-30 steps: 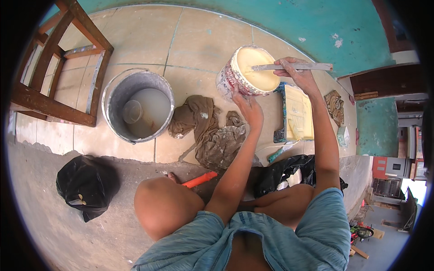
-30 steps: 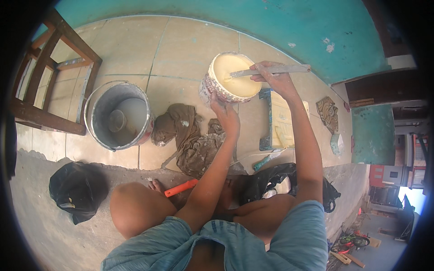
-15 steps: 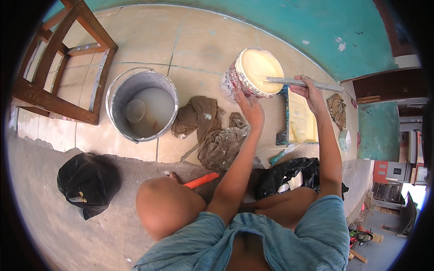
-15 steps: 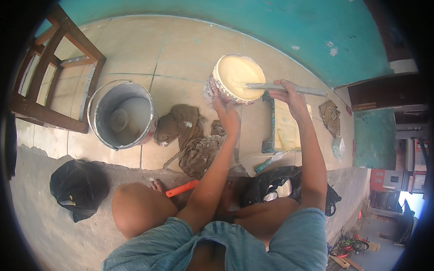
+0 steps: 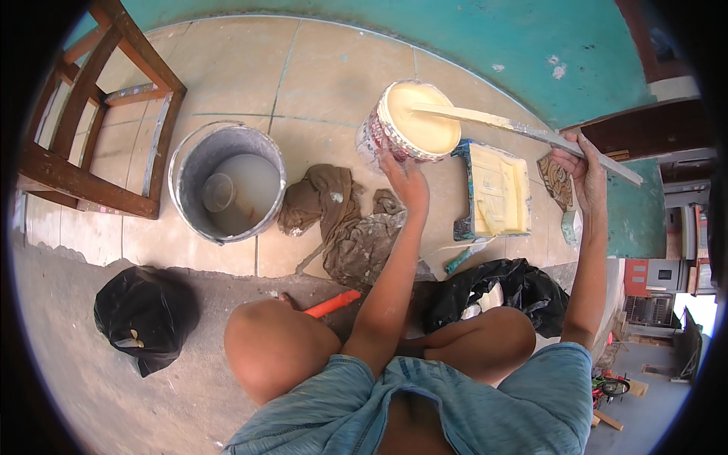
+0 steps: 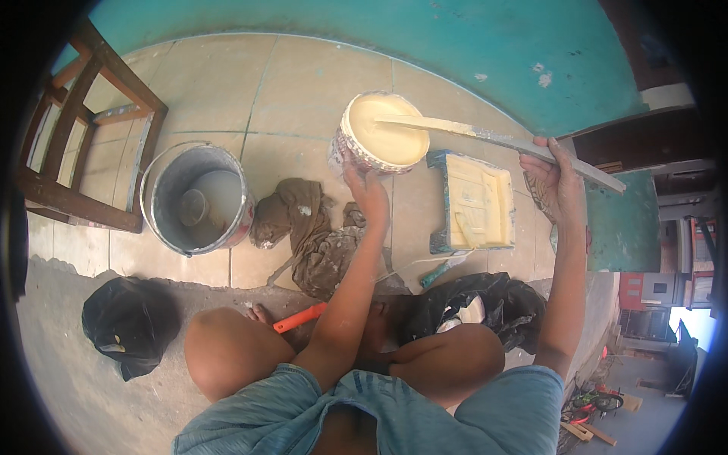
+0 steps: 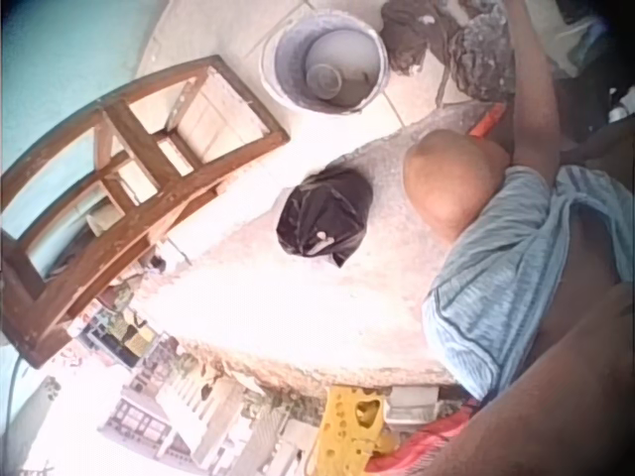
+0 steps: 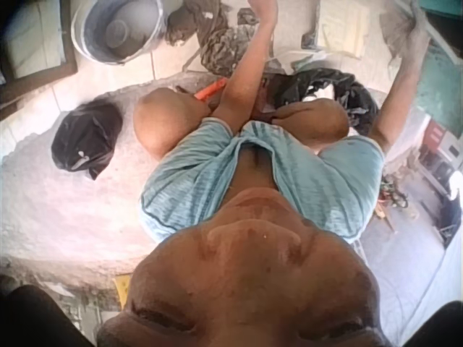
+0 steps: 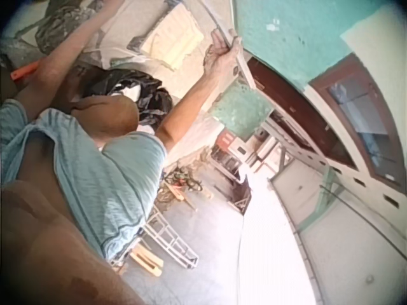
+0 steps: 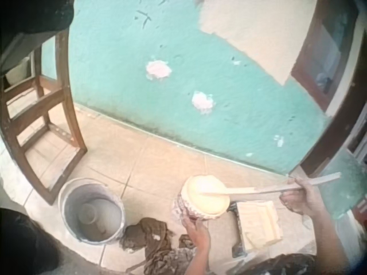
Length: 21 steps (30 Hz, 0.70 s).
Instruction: The person sits on the floor and mixes a yellowish liquid in a bucket using a stick. They scrape the sides of the bucket, add water from a smaller container, and wipe the stick with a cloth. The person then pours the mixture into a paint tray.
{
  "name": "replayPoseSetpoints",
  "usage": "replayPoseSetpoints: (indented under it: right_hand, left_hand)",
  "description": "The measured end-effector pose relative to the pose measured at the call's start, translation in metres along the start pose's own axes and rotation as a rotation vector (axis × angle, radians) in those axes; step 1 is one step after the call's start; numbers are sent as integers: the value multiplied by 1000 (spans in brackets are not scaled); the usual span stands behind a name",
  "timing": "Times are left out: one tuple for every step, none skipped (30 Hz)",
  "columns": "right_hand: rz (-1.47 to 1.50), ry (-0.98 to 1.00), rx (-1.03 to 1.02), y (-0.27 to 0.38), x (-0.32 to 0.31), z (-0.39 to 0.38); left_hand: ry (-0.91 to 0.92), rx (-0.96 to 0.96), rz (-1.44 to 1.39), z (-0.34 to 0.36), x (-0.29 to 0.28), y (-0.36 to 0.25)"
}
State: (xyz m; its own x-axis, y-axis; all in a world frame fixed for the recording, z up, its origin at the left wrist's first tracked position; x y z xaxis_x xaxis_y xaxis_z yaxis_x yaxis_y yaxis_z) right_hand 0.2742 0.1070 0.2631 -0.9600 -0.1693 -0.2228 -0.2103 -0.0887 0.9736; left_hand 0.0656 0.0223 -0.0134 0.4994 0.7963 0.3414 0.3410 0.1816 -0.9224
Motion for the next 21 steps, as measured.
replayPoseSetpoints:
  right_hand:
    - [-12, -11, -15, 9, -4, -3]
    - [-33, 1, -50, 19, -5, -7]
    - [-41, 0, -63, 28, -7, -10]
    - [-50, 0, -75, 36, -9, -13]
    - [-60, -12, -88, 43, -11, -16]
    - [-71, -11, -79, 49, -13, -19]
    - [-66, 16, -82, 53, -10, -20]
    - [-68, 5, -84, 56, -10, -21]
    - [-81, -47, -92, 62, -15, -24]
    - [-84, -11, -121, 66, -11, -25]
    - [-108, -96, -131, 66, -14, -25]
    - [-138, -58, -141, 64, -9, -24]
    - [-217, -36, -113, 59, -3, -22]
    - [-264, 42, -105, 53, 8, -18]
    - [-299, 98, -118, 47, 20, -13]
    - [-340, 131, -99, 40, 30, -7]
    - [-354, 213, -99, 33, 45, -2]
    - [-385, 234, -67, 23, 55, 3]
    - [-407, 268, -51, 15, 65, 9]
    - [-408, 298, -15, 6, 75, 15]
    - [-408, 329, 20, -3, 85, 20]
  left_hand:
    - [-3, 15, 5, 0, 0, -2]
    - [0, 16, 15, -1, 0, -3]
    - [3, 16, 26, -1, 0, -4]
    - [1, 22, 6, -1, -1, -5]
    - [-2, 27, -13, -1, -1, -6]
    - [1, 22, -30, -1, -1, -6]
    - [-16, 19, -17, -1, -4, -8]
    - [-18, 9, -7, -1, -6, -8]
    - [-2, 5, -5, -2, -4, -11]
    - [-15, -11, -34, -1, -4, -11]
    - [-3, -33, -72, 0, -2, -12]
    - [8, -39, -94, 0, -2, -13]
    - [0, -90, -105, 1, -1, -12]
    - [12, -126, -107, 0, 0, -12]
    - [11, -132, -140, 0, 0, -14]
    - [22, -158, -119, -1, 2, -14]
    - [18, -138, -107, -1, 0, -17]
    - [6, -135, -100, 0, -3, -19]
    - [3, -130, -89, 1, -4, -21]
    - [4, -145, -89, 2, -4, -21]
    - [12, -160, -92, 2, -4, -22]
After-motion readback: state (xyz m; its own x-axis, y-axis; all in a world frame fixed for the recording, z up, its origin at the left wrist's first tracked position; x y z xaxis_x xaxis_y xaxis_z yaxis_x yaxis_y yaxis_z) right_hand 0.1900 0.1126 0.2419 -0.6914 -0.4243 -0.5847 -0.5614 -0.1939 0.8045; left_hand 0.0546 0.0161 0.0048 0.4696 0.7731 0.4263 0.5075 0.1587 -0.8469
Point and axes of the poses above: each hand's wrist, its own z-axis towards the middle knuckle, its own x-axis out of the palm, y = z × x, the point moved 7 cm from there along z, towards the middle knuckle
